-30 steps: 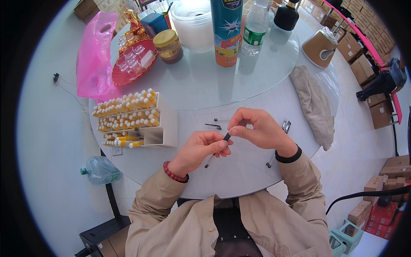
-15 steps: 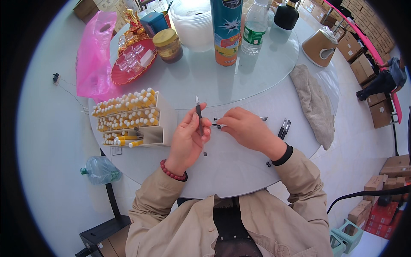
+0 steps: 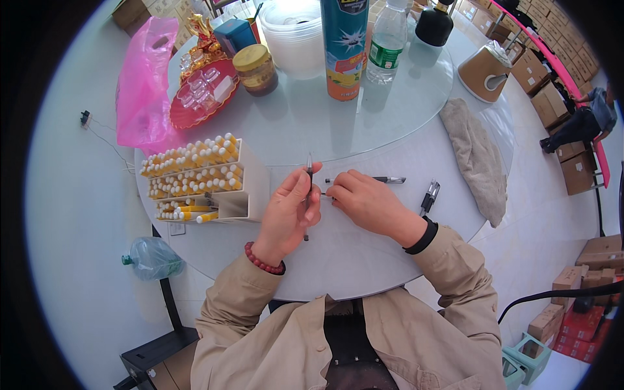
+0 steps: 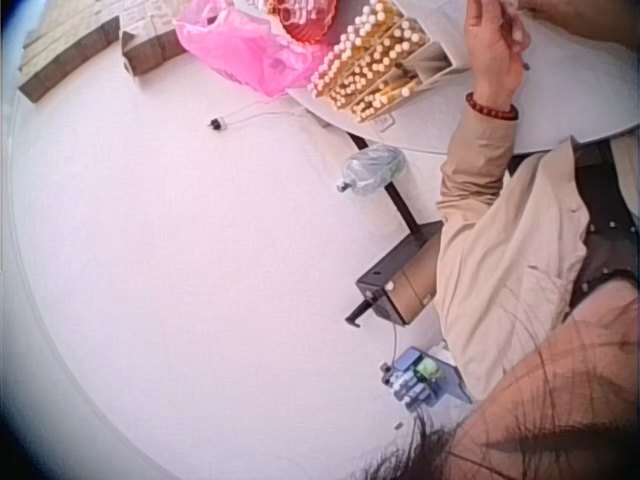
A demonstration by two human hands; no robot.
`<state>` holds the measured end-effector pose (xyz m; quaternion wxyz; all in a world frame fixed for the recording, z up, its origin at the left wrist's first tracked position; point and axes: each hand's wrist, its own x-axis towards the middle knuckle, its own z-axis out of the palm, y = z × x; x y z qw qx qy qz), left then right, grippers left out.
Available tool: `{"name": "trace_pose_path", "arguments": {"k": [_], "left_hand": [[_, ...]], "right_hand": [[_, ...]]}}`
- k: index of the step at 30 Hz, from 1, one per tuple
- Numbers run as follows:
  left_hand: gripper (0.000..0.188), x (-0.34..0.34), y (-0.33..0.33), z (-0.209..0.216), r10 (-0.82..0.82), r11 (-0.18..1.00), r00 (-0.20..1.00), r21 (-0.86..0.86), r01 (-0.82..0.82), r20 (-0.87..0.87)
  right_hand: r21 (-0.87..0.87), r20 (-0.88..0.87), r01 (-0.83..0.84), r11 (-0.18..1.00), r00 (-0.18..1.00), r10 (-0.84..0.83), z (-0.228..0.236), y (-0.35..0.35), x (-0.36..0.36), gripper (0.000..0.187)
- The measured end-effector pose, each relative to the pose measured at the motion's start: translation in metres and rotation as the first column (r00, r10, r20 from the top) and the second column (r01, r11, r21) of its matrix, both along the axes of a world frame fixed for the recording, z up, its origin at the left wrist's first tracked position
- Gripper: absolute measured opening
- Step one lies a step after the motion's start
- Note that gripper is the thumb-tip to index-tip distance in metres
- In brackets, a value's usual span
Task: The person assembles several pens by hand at a table. They repeatedly pick up pen barrels, inserts, and caps, fit the components together, and place the assembled pens on the table. The process is performed one at a time with no tools visible.
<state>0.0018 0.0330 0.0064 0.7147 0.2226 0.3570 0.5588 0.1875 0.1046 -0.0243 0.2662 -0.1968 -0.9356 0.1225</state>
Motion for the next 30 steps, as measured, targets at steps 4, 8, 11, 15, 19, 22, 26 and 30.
{"name": "trace_pose_path", "arguments": {"k": [4, 8, 11, 15, 19, 22, 26, 30], "left_hand": [[0.033, -0.001, 0.0, -0.001, -0.02, 1.0, 1.0, 0.002, 0.02, -0.016], [0.034, -0.003, -0.001, -0.003, -0.04, 0.999, 0.998, 0.001, 0.04, 0.042], [0.036, -0.003, -0.001, -0.003, -0.06, 0.998, 0.997, 0.016, 0.059, 0.054], [0.036, -0.002, -0.002, -0.002, -0.015, 1.0, 0.999, -0.003, 0.015, 0.039], [0.033, -0.003, -0.002, -0.001, -0.046, 0.999, 0.999, -0.015, 0.046, 0.002], [0.034, -0.005, -0.002, -0.002, -0.097, 0.995, 0.989, -0.027, 0.1, 0.114], [0.034, -0.002, -0.003, 0.0, -0.163, 0.981, 0.984, -0.089, 0.169, 0.073], [0.038, 0.001, -0.004, 0.003, -0.259, 0.961, 0.966, -0.096, 0.258, -0.006]], "right_hand": [[0.012, -0.015, -0.022, 1.0, 1.0, 0.022, 0.001, 0.0, 0.0, 0.01], [0.005, 0.046, -0.058, 0.998, 0.997, 0.058, 0.001, -0.001, 0.003, 0.01], [-0.036, -0.016, -0.042, 0.998, 0.999, 0.041, 0.003, -0.002, 0.001, 0.011], [-0.223, -0.144, -0.001, 0.975, 0.989, -0.032, 0.016, 0.001, 0.006, 0.01], [-0.383, -0.286, 0.054, 0.922, 0.942, -0.174, 0.033, 0.007, 0.015, 0.01], [-0.582, -0.314, 0.06, 0.811, 0.903, -0.292, 0.041, 0.011, 0.018, 0.012], [-0.785, -0.337, -0.036, 0.618, 0.863, -0.377, 0.044, 0.009, 0.019, 0.014], [-0.786, -0.35, -0.055, 0.616, 0.861, -0.37, 0.044, 0.01, 0.02, 0.016]]}}
